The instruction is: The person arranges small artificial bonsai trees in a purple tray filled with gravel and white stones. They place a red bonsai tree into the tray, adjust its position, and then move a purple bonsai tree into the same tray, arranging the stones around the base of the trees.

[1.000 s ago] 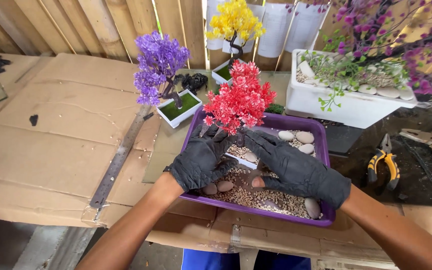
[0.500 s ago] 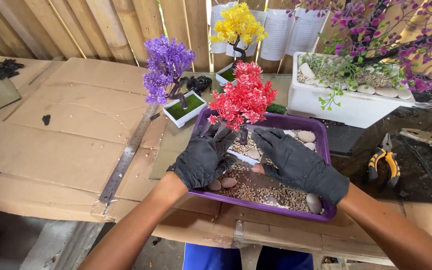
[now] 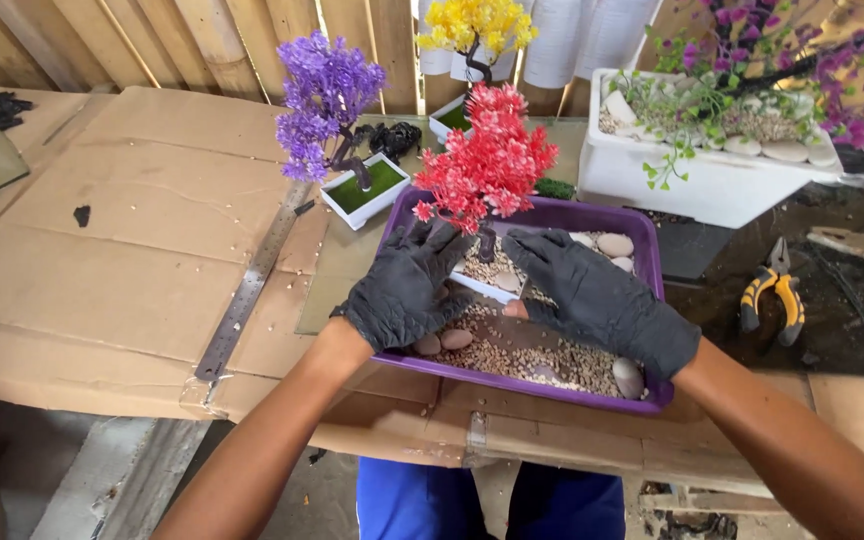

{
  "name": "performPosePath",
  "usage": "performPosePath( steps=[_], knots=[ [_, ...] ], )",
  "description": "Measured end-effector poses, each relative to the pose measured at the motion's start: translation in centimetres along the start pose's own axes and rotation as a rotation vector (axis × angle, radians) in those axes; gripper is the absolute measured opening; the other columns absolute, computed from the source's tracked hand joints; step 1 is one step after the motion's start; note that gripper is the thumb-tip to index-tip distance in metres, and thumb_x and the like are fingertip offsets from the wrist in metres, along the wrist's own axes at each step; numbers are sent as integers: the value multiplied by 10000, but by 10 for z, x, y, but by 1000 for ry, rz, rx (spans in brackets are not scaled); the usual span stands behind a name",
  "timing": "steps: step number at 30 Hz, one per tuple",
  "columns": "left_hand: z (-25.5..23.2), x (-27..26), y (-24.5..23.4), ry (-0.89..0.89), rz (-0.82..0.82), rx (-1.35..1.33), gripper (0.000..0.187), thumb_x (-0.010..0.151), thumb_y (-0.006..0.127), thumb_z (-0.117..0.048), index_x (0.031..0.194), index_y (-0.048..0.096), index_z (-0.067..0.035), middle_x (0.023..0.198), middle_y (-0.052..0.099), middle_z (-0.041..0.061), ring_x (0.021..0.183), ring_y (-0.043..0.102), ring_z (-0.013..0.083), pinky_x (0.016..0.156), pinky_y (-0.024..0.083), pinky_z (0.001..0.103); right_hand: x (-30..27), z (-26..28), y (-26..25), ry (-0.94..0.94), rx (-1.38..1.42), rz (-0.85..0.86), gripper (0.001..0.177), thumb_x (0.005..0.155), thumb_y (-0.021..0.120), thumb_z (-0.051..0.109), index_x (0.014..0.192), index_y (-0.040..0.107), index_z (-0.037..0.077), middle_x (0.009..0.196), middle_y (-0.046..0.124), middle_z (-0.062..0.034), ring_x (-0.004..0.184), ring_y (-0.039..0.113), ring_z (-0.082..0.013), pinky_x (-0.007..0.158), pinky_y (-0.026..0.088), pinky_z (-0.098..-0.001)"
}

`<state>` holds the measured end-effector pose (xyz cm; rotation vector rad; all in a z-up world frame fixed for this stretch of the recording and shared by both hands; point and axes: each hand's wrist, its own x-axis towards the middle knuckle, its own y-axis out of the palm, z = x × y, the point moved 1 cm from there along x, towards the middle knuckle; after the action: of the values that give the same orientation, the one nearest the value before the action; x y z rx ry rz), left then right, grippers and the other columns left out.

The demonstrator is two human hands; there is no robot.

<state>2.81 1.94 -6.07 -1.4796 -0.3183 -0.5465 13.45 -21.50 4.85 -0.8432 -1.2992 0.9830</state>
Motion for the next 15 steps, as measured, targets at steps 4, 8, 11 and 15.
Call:
performPosePath(
  steps=[4,8,11,15],
  knots=[
    [5,-1,17,-32,7,-13,960,842,481,-832,1623,324,-297,1651,366,60,1452,424,368,1166,267,585,-9,-6,5,-20,-33,15,678,965,674,410,1427,486,-48,1260,605,-283,1191,583,-500,1027,488,-580],
    [11,1,23,-100,0,-7,1056,750,566,-885,1609,364,-306,1592,480,47,1369,534,388,1103,395,538,-5,15,-15,-26,-35,-18,729,951,705,437,1398,491,-98,1221,606,-331,1172,589,-526,1055,472,-602],
    [7,4,16,-96,-70,17,1012,760,572,-871,1583,413,-304,1564,522,16,1301,615,346,1129,415,472,-11,7,-6,-44,-43,-28,729,967,687,422,1419,458,-102,1249,590,-342,1193,574,-541,1092,446,-606],
    [7,7,17,-57,-106,41,916,769,615,-794,1539,465,-320,1518,575,21,1282,614,355,1080,465,444,-17,-11,12,-12,1,27,791,945,694,402,1516,385,-50,1286,562,-308,1207,556,-526,1058,472,-596]
  ],
)
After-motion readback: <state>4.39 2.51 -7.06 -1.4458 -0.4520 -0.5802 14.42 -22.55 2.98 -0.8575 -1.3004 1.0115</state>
